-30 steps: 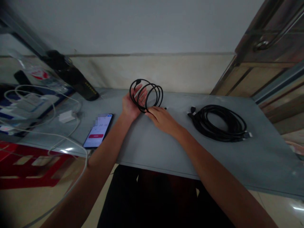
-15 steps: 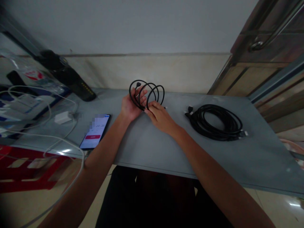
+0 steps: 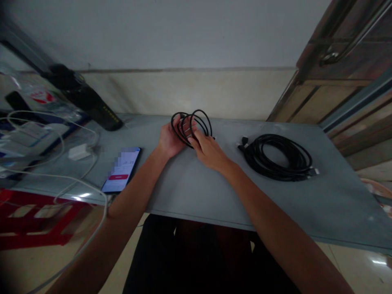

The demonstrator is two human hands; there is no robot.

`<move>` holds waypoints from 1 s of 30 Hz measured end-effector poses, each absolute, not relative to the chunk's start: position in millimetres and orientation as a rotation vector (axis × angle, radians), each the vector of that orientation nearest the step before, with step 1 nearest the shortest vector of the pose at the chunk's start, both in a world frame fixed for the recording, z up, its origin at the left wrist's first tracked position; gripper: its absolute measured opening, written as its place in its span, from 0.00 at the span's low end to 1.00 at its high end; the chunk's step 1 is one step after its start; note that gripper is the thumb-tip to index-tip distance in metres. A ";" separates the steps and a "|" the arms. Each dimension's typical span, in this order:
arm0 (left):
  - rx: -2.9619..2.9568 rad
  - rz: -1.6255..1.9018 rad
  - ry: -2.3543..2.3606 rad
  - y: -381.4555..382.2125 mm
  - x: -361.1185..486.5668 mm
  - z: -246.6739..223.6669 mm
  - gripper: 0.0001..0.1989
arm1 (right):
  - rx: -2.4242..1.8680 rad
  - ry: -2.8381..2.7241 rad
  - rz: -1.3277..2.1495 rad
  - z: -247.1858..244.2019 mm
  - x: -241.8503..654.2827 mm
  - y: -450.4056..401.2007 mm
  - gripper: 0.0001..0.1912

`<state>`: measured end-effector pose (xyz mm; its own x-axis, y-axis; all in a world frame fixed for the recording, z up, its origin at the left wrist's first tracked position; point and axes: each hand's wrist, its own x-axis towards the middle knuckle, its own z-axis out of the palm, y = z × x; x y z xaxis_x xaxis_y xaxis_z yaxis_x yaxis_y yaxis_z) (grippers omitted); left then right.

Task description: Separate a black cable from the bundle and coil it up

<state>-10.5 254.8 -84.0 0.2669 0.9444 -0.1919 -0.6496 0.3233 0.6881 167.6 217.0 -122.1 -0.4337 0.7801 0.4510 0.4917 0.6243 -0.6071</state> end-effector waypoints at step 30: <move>0.574 1.119 0.719 263.3 -8.1 -96.7 0.17 | -1.182 -2.248 0.233 -120.7 170.7 211.9 0.26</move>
<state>-8.1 263.3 -96.7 0.2596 0.9393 -0.2241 -0.5938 0.3383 0.7300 170.7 211.9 -120.7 -0.4369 0.7986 0.4140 0.6968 0.5916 -0.4057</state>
